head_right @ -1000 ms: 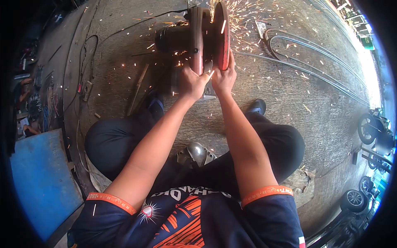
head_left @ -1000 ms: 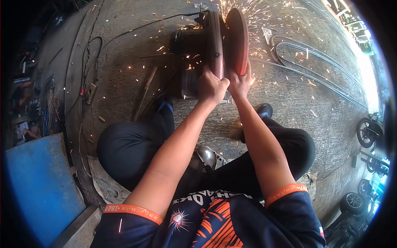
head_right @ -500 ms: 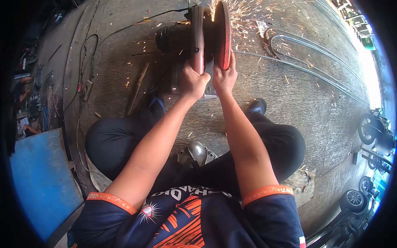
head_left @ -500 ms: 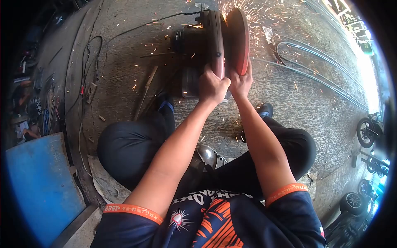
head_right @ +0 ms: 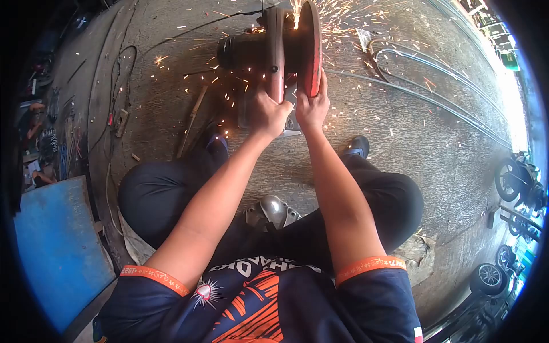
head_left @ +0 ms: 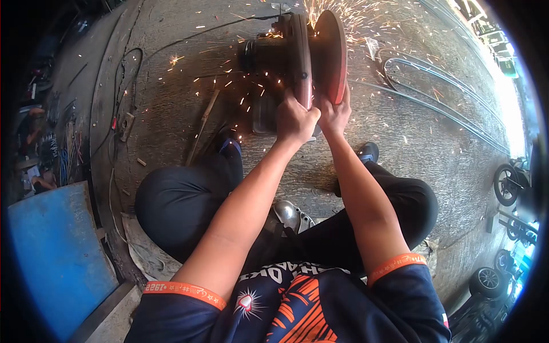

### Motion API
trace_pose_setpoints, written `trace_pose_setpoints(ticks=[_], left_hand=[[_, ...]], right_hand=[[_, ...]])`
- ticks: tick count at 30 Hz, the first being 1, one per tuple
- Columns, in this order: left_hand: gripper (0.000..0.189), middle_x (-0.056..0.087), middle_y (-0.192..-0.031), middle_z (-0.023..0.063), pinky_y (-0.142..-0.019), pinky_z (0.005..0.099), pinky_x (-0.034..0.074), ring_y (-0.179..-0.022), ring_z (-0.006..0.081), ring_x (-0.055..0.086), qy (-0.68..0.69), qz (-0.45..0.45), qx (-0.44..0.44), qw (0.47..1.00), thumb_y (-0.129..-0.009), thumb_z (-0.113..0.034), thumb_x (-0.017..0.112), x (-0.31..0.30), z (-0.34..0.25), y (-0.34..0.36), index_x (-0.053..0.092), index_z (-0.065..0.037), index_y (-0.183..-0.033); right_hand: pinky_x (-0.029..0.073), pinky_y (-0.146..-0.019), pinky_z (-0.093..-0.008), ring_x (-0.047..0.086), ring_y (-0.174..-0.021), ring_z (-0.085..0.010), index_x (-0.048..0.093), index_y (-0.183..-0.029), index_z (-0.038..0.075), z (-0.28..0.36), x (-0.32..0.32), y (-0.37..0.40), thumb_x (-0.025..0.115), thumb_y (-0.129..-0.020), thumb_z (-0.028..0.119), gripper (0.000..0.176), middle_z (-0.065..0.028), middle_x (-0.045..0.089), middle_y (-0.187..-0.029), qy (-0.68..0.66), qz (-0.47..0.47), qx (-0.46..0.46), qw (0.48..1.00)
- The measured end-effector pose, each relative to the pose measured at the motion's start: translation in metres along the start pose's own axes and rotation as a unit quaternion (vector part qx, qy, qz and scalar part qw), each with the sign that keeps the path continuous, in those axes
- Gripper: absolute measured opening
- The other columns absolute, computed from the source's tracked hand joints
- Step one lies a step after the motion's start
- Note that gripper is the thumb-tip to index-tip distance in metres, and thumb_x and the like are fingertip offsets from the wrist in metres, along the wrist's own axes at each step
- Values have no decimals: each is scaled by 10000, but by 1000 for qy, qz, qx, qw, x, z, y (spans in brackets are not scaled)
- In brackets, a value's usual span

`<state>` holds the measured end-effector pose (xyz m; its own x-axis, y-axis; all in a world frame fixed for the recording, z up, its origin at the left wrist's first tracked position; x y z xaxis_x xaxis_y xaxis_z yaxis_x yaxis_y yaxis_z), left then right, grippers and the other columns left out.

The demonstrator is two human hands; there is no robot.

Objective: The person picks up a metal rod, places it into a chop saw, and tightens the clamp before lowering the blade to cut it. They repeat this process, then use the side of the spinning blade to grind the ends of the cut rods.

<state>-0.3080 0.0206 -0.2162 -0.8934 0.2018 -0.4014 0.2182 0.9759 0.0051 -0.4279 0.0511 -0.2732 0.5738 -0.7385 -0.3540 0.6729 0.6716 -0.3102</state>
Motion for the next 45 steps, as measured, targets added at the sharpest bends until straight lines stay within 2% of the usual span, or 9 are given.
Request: trace_pose_setpoints(ticks=[5,7,9,11,20,22,38,40,45], left_hand=[[457,662,-858,233,-750,424,539,-806,376,670,-24,7,-11,1000,-672,-91,665,1,3,-1,520,49,-1083],[456,661,-857,239,-752,428,537,-811,387,667,-3,-3,6,1000,-673,-89,661,2,3,0,517,53,-1081],[471,656,-868,255,-756,433,536,-823,403,661,-5,2,-16,1000,-670,-88,655,1,0,1,509,64,-1091],[479,656,-868,256,-755,431,537,-820,402,662,-10,-4,-7,1000,-668,-88,653,1,2,1,507,68,-1096],[496,655,-890,263,-752,432,536,-835,403,660,0,-10,6,1000,-664,-83,647,5,10,0,504,70,-1114],[495,656,-890,262,-751,433,535,-837,401,661,1,-14,8,1000,-665,-82,648,3,5,1,506,67,-1115],[442,654,-867,238,-752,430,532,-828,391,659,7,-10,-3,1000,-666,-72,653,2,5,1,521,46,-1071],[445,649,-876,251,-765,434,526,-841,399,654,29,8,-11,999,-664,-73,650,0,2,3,517,58,-1068],[467,642,-900,266,-777,442,521,-860,407,647,11,-3,-4,1000,-660,-72,644,6,13,1,511,66,-1086]], right_hand=[[477,-891,-386,596,-1080,-368,420,-1362,36,-6,2,-1,603,-767,181,639,-213,582,-1215,-21,8,25,999],[490,-859,-387,614,-1043,-366,430,-1354,37,-4,3,-1,595,-763,162,627,-209,601,-1182,22,-24,-37,999],[491,-853,-389,617,-1038,-365,435,-1349,37,-1,1,-1,596,-765,162,619,-208,605,-1173,-1,-12,-9,1000],[492,-846,-391,619,-1032,-363,441,-1344,37,-1,1,0,598,-767,163,611,-207,609,-1164,-24,0,20,1000],[493,-835,-394,623,-1014,-366,445,-1342,33,-7,3,1,620,-786,195,606,-205,611,-1167,46,-9,-26,999],[495,-829,-394,625,-1010,-365,447,-1340,30,-7,3,1,610,-785,191,601,-200,606,-1178,2,-1,17,1000],[495,-808,-403,625,-989,-382,458,-1329,26,-9,4,2,620,-787,198,591,-219,605,-1157,-15,0,33,999],[499,-792,-406,629,-974,-386,456,-1332,30,-11,6,1,614,-788,198,591,-213,606,-1160,35,-1,0,999],[505,-784,-406,630,-966,-389,447,-1343,35,-13,5,2,610,-784,202,605,-207,603,-1171,19,-3,-1,1000]])
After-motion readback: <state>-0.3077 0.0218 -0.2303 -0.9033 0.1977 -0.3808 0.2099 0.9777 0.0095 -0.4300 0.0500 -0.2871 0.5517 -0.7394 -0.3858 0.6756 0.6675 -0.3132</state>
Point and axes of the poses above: each hand's wrist, its own y-axis away from the middle knuckle, its own x-axis out of the palm, z = x × y, the point moved 2 cm from there along -y, towards the middle knuckle
